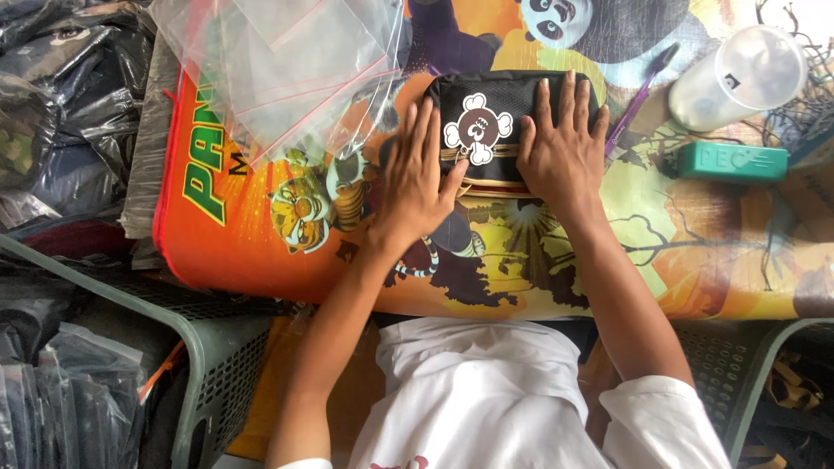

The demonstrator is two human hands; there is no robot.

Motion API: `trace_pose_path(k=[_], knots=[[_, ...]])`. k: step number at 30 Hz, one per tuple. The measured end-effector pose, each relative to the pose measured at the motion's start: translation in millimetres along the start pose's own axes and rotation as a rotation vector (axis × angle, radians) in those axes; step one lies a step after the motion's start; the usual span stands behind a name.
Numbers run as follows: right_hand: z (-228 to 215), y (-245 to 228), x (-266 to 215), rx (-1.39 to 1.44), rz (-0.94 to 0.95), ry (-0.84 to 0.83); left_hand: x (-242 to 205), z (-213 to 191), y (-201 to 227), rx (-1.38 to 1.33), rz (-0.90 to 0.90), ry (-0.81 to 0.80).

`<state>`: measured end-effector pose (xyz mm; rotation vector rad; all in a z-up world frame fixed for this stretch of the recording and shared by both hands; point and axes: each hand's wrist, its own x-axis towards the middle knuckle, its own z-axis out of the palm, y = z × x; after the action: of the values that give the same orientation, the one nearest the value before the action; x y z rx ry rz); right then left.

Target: The person places a small black pouch into a clear plastic bag, seals it, and then places a sticker on the bag. The person repeats this process with another pouch and places the finished packages into a basket.

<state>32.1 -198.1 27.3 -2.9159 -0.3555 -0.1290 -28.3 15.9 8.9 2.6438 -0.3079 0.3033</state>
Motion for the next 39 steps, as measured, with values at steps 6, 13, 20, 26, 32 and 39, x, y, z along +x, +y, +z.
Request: trace_pose_path(k=[6, 13, 20, 26, 32, 39], knots=[[-11, 5, 12, 0.028, 0.050, -0.177, -5, 22, 1, 0.089, -0.068, -0.004], [-14, -20, 10, 0.256, -0.152, -0.057, -5, 13, 1, -0.075, -0.027, 0.013], [19, -7, 8, 0.382, -0.321, 0.202, -27, 3, -10, -0.348, 0.013, 0.031], [-28, -12, -11, 0.377, -0.479, 0.160, -25, 0, 7, -0.270, 0.017, 0.116], [-15, -11, -33, 0.045, -0.456, 0.117, -30, 22, 0, -0.180, 0.047, 0.180], [-8, -27, -45, 0.160, -0.460, 0.388, -27, 10, 21, -0.237, -0.063, 0.374]])
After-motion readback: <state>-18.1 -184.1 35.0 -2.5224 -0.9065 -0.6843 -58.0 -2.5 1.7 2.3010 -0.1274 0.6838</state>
